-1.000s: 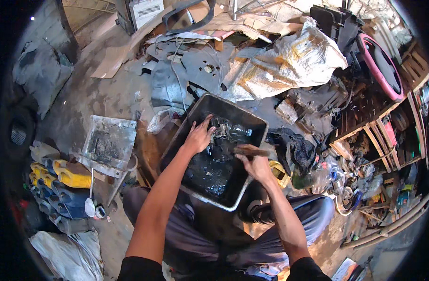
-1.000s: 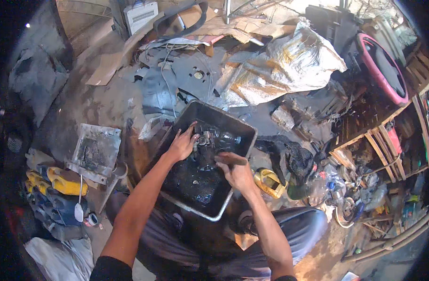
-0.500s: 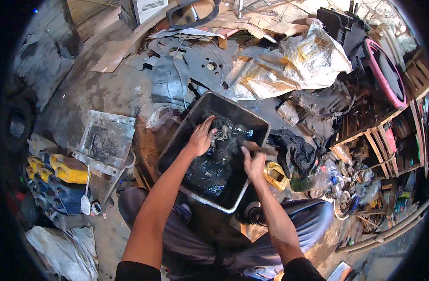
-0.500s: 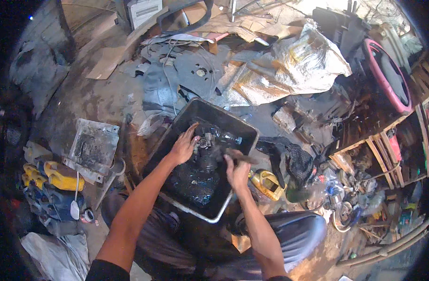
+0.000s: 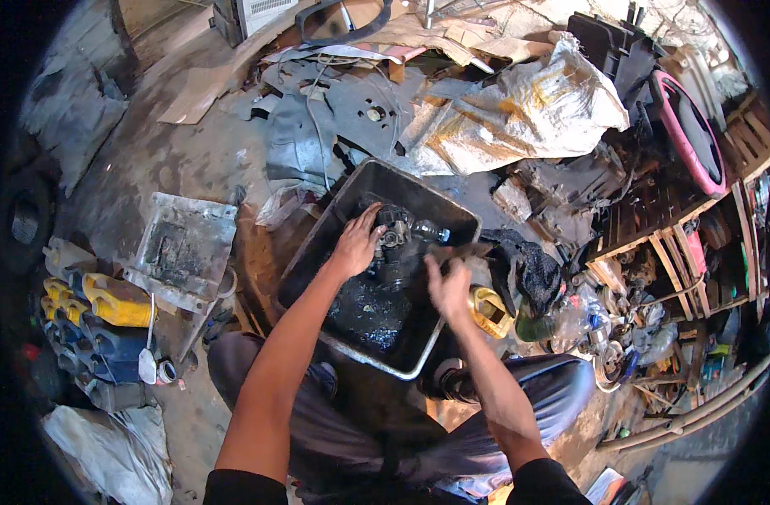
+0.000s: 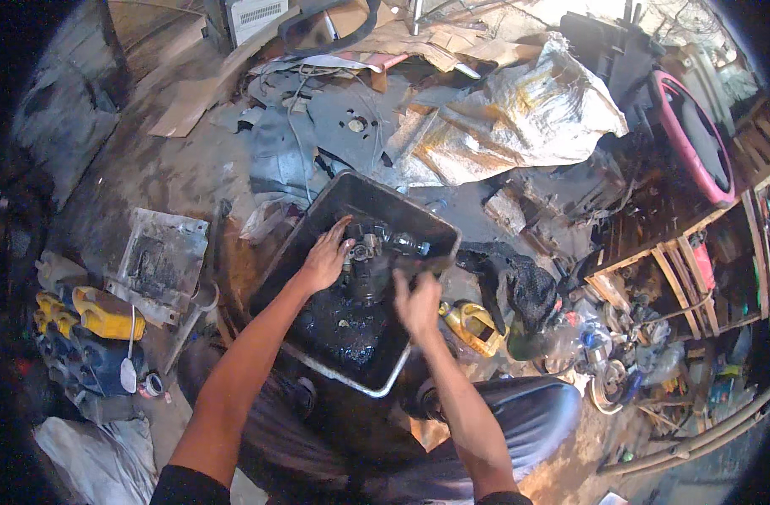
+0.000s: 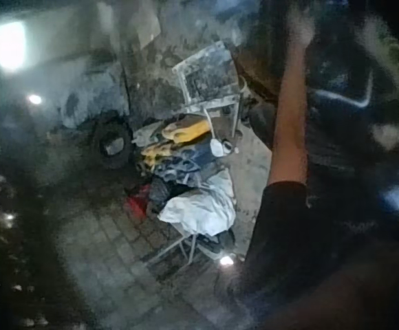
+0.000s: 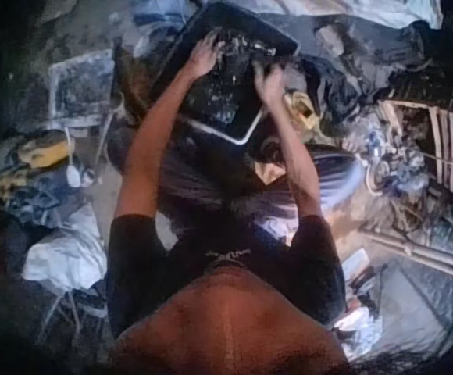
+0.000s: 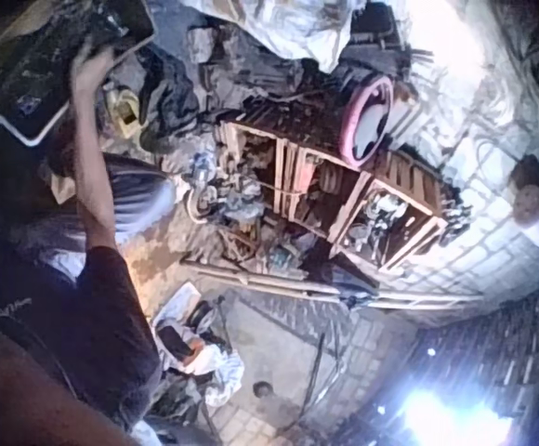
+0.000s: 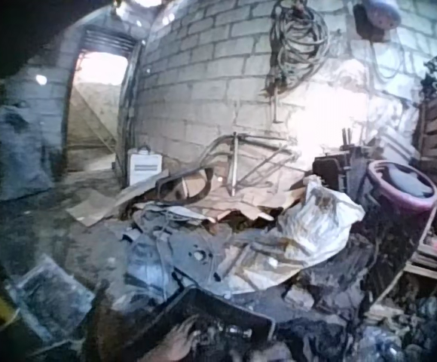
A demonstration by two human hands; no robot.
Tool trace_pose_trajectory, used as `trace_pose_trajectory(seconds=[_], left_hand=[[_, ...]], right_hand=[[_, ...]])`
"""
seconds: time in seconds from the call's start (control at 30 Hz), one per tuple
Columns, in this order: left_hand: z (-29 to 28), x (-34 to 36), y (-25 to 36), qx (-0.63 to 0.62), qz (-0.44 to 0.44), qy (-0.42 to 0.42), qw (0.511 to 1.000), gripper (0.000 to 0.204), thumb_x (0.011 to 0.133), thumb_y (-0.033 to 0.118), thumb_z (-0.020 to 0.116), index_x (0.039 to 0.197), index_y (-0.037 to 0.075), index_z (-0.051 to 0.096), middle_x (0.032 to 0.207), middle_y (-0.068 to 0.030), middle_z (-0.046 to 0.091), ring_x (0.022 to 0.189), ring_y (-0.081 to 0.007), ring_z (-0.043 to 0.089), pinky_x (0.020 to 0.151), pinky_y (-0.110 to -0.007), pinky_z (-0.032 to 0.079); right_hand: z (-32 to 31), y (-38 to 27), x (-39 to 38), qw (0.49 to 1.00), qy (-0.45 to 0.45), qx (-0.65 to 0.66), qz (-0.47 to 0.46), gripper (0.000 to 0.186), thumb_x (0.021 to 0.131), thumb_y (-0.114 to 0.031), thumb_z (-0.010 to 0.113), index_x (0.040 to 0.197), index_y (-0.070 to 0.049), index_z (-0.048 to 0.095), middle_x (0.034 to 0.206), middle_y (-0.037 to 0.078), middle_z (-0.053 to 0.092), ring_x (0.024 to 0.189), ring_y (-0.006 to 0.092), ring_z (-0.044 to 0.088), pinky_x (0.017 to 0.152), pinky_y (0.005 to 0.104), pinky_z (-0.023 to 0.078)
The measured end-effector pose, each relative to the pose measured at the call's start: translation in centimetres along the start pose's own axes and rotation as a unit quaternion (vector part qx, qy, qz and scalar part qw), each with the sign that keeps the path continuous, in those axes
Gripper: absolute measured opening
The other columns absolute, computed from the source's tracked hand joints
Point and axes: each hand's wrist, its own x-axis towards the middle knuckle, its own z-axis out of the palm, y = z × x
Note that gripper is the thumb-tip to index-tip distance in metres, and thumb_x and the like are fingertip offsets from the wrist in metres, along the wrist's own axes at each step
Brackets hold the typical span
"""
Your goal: The person cleans a mechanical engine component by scrubbing it with a brush in a tray of liquid and wiping it with a cloth.
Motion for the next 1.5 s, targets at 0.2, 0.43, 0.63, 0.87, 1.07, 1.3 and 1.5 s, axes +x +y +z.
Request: trace_pose_trajectory(seconds=[0.2, 0.43, 0.63, 0.87, 1.07, 1.3, 1.5], left_hand=[[0.8, 0.9, -0.5, -0.002, -0.002, 0.007, 1.0, 0.051, 0.1, 0.032, 0.038, 0.142, 0.003, 0.032, 0.146, -0.0157, 0.037, 0.131, -0.0362, 0.038, 0.109, -0.042, 0.03], [1.0, 1.3, -0.6, 0.0, 0.023, 0.022, 0.999, 0.05, 0.1, 0.031, 0.039, 0.141, 0.002, 0.033, 0.143, -0.018, 0.039, 0.129, -0.0366, 0.04, 0.108, -0.043, 0.031], [1.4, 1.7, -1.4, -0.019, 0.041, 0.037, 0.998, 0.051, 0.1, 0.032, 0.04, 0.141, 0.003, 0.034, 0.144, -0.018, 0.038, 0.129, -0.0344, 0.041, 0.107, -0.042, 0.031], [1.8, 0.4, -0.5, 0.021, 0.063, 0.033, 0.997, 0.052, 0.1, 0.031, 0.039, 0.143, 0.002, 0.031, 0.147, -0.015, 0.036, 0.133, -0.0328, 0.036, 0.11, -0.041, 0.027], [1.2, 1.0, -0.4, 0.0, 0.029, 0.036, 0.999, 0.05, 0.1, 0.029, 0.04, 0.141, 0.002, 0.034, 0.146, -0.0146, 0.037, 0.132, -0.0331, 0.038, 0.109, -0.044, 0.028], [1.0, 0.0, 0.5, -0.003, 0.049, 0.046, 0.998, 0.048, 0.099, 0.028, 0.042, 0.14, 0.002, 0.036, 0.144, -0.0148, 0.04, 0.13, -0.0336, 0.04, 0.109, -0.044, 0.029], [1.3, -0.3, 1.1, -0.003, 0.05, 0.045, 0.998, 0.048, 0.098, 0.025, 0.044, 0.139, 0.002, 0.036, 0.145, -0.015, 0.039, 0.131, -0.034, 0.039, 0.109, -0.043, 0.029]], right_hand=[[1.3, 2.4, -2.6, 0.984, 0.111, 0.079, -0.118, 0.023, 0.083, -0.018, 0.069, 0.092, 0.003, 0.068, 0.083, 0.02, 0.068, 0.074, 0.0365, 0.064, 0.073, 0.0395, 0.05], [0.5, 1.8, -1.3, 0.987, 0.012, 0.019, -0.156, 0.021, 0.083, -0.01, 0.066, 0.1, 0.003, 0.066, 0.095, 0.022, 0.066, 0.086, 0.0392, 0.064, 0.077, 0.0414, 0.05], [1.9, -0.6, -0.7, 0.974, 0.021, 0.075, -0.211, 0.02, 0.082, 0.004, 0.058, 0.1, 0.002, 0.065, 0.1, 0.02, 0.065, 0.09, 0.0375, 0.064, 0.079, 0.0388, 0.051], [2.2, 1.4, -3.7, 0.954, -0.021, 0.176, -0.242, 0.014, 0.08, 0.007, 0.058, 0.092, 0.003, 0.065, 0.093, 0.019, 0.062, 0.083, 0.0371, 0.063, 0.078, 0.0392, 0.051], [1.0, -1.4, -1.2, 0.982, 0.117, 0.086, -0.121, 0.024, 0.085, -0.017, 0.067, 0.096, 0.004, 0.066, 0.085, 0.019, 0.069, 0.081, 0.0305, 0.067, 0.074, 0.0393, 0.049], [1.4, -5.0, 3.2, 0.987, 0.113, 0.116, -0.019, 0.031, 0.079, -0.019, 0.069, 0.093, 0.008, 0.065, 0.083, 0.023, 0.069, 0.08, 0.0344, 0.069, 0.073, 0.0394, 0.052], [1.4, -3.7, 3.5, 0.984, 0.123, 0.062, -0.115, 0.027, 0.076, -0.017, 0.07, 0.089, 0.006, 0.064, 0.078, 0.027, 0.065, 0.075, 0.0403, 0.067, 0.069, 0.0444, 0.052]])
